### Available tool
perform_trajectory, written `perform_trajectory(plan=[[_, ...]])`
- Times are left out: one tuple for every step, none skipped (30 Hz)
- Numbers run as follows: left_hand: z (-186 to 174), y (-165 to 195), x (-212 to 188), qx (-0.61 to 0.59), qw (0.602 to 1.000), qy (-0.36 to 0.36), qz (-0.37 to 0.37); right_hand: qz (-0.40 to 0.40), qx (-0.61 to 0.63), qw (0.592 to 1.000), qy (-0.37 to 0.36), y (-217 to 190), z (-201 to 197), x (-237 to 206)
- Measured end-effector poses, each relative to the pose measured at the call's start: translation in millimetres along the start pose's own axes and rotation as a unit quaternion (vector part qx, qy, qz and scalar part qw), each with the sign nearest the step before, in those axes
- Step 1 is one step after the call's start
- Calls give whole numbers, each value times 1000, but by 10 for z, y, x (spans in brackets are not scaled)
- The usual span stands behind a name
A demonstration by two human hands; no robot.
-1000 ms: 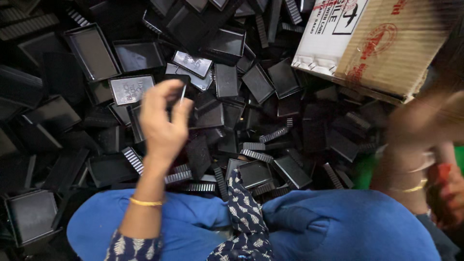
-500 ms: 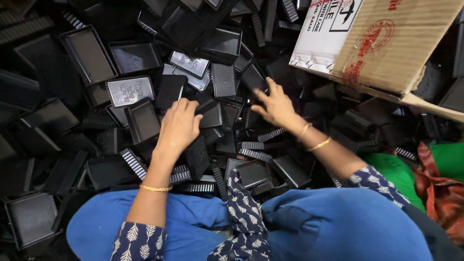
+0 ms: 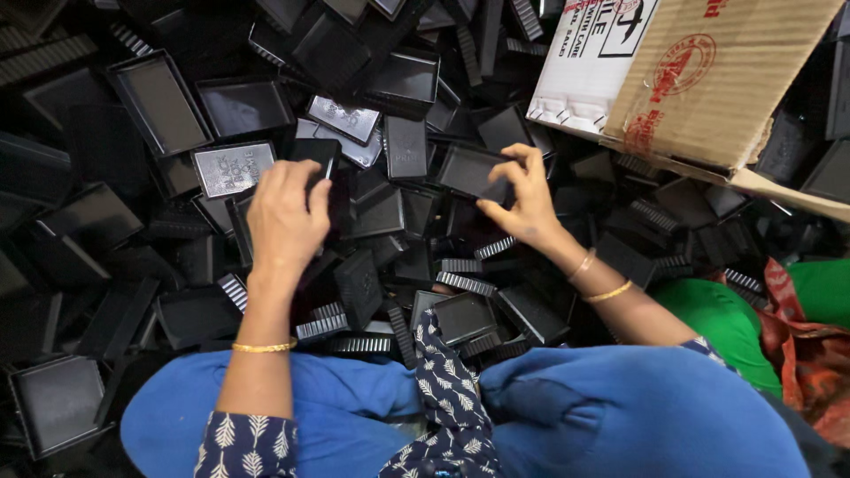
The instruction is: The person sits on the floor and repeatedly picks up small black plastic containers from a large pile, turns them over in their hands, and places them back down. The person handles the containers one at a time without using any tools.
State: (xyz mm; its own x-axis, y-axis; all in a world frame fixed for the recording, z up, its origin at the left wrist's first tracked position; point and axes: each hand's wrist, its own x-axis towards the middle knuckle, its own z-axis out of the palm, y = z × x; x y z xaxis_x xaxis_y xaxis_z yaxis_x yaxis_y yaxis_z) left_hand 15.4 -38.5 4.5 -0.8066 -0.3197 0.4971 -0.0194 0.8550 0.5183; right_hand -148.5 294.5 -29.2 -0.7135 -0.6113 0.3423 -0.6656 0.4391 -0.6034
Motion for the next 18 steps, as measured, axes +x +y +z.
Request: perform_trajectory(plan=[[-18, -50, 0, 5, 1000, 7, -4, -15, -3, 1000, 16, -77, -50, 7], [-37, -115, -3, 9, 1000, 13, -8, -31, -5, 999, 32, -145, -92, 13], [-62, -198, -3, 34, 999, 19, -15, -31, 4, 999, 40, -200, -127, 22], [-103, -306, -6, 59, 998, 25, -23, -33, 14, 998, 47, -241, -155, 30], [-175, -444, -13, 91, 994, 31, -42, -36, 25, 998, 54, -270, -177, 40], [-277, -611, -23, 123, 990, 36, -62, -44, 55, 996, 53, -292, -190, 47], [-376, -798, -8, 146, 985, 62, -73, -51, 84, 994, 52, -305, -199, 53], [-454, -980, 12, 168, 978, 86, -84, -57, 113, 991, 51, -318, -200, 50], [-508, -1144, 21, 131, 979, 106, -111, -42, 163, 985, 23, -329, -197, 46], [-541, -1288, 30, 92, 978, 126, -137, -27, 211, 977, -5, -343, -192, 38], [-527, -1392, 42, 52, 975, 145, -162, -10, 258, 965, -32, -361, -188, 25], [-462, -1452, 63, 50, 974, 135, -176, -20, 263, 964, -36, -381, -181, 20], [-381, -1480, 85, 48, 973, 124, -190, -30, 268, 962, -40, -407, -178, 13], [-333, -1498, 102, 46, 971, 113, -204, -39, 273, 960, -45, -436, -177, 11], [-273, -1488, 113, 67, 979, 91, -168, -29, 274, 959, -59, -467, -178, 14], [-164, -1431, 117, 87, 985, 69, -132, -18, 276, 958, -72, -501, -188, 15], [-87, -1381, 117, 107, 989, 46, -94, -7, 277, 957, -85, -536, -195, 25], [-46, -1352, 113, 100, 987, 44, -116, 45, 256, 960, -109, -572, -204, 31]])
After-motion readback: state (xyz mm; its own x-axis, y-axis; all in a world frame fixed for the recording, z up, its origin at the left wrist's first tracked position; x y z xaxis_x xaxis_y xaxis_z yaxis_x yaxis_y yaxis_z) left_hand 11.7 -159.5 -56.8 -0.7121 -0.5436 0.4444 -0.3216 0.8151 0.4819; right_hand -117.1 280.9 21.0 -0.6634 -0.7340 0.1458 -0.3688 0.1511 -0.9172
